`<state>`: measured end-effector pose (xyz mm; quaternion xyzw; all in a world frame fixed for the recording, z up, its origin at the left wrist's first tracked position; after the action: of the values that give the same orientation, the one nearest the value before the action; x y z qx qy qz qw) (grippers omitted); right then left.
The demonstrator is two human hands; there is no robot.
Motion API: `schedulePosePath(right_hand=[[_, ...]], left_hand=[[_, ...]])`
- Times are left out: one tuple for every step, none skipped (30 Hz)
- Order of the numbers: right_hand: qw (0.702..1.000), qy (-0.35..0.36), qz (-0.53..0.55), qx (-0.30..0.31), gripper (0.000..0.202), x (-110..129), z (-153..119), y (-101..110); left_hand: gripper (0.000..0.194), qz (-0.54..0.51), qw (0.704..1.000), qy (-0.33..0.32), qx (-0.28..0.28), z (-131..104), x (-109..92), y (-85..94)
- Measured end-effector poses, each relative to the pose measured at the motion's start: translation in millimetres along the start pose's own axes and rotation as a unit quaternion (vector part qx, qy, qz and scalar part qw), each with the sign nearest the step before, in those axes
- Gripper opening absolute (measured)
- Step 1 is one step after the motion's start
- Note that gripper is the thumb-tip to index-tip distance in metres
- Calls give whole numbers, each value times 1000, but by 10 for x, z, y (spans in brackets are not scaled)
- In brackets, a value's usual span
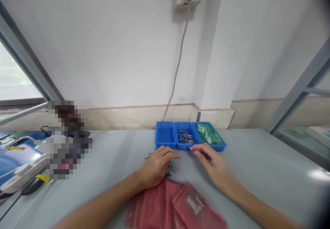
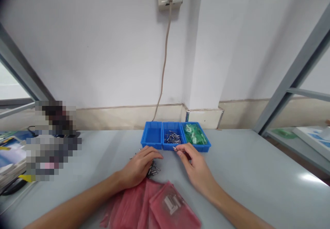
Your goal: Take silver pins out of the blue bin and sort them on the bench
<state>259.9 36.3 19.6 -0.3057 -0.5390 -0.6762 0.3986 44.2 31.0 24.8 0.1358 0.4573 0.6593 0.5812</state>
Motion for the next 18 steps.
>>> schedulePosePath(right_hand=[[1000, 1, 3, -1, 27, 1, 2, -5], [1000, 2, 5, -2, 27, 0, 5, -8], [1000, 2, 7, -2, 26, -2, 10, -9], [1000, 2, 7, -2, 26, -5, 15, -8], [1000, 0, 7, -3, 26, -10, 20, -4], [1000, -2, 6, -5, 26, -14, 24, 3], [1000, -4, 4, -7, 27, -17, 27, 11], [1000, -6, 4, -9, 27, -19, 28, 18], [1000, -9, 4, -10, 27, -20, 27, 25], [1000, -13, 5, -10, 28, -21, 24, 28], [1000, -18, 7, -8, 28, -20, 19, 28], [1000, -23, 9, -6, 28, -19, 14, 27], [1000, -28, 12, -3, 28, -19, 8, 23], [999, -30, 16, -3, 27, -14, 2, 23], [999, -32, 20, -2, 27, -10, -3, 22], [999, -33, 23, -2, 26, -6, -7, 22], [999, -34, 25, -1, 26, -4, -8, 22], [999, -35, 26, 0, 25, -3, -8, 21]], left_hand=[[42, 1, 1000, -6, -1, -1, -3, -1], [47, 1, 1000, -11, 0, -4, -3, -4], [51, 1, 1000, -14, 2, -8, 0, -10], [55, 0, 1000, -16, 4, -12, 4, -17], [58, 0, 1000, -16, 6, -16, 10, -22], [59, 0, 1000, -17, 7, -20, 14, -26], [59, 0, 1000, -17, 6, -22, 15, -26], [58, 0, 1000, -19, 4, -21, 13, -24], [57, -1, 1000, -20, 2, -19, 8, -19], [54, -1, 1000, -20, 0, -14, 3, -14], [51, -2, 1000, -19, -2, -7, -4, -6], [47, -2, 1000, -12, -2, 1, -5, 0], [43, 0, 1000, -3, 2, 9, -4, 1], [38, 5, 1000, 4, 4, 17, -5, 7], [34, 8, 1000, 9, 5, 24, -9, 11], [31, 12, 1000, 15, 7, 30, -9, 13], [29, 18, 1000, 21, 9, 33, -7, 13], [27, 24, 999, 25, 10, 34, -3, 11]])
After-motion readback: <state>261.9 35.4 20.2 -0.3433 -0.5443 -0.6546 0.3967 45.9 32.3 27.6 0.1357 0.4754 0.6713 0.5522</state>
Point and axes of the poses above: each hand's wrist, its own z-axis towards the middle knuckle, its own y-axis out of the back of the hand, x = y × z, the point moved 7 cm from there along z, towards the middle knuckle, and after that the axes turned 9 degrees about -y, right-handed, at the moved point
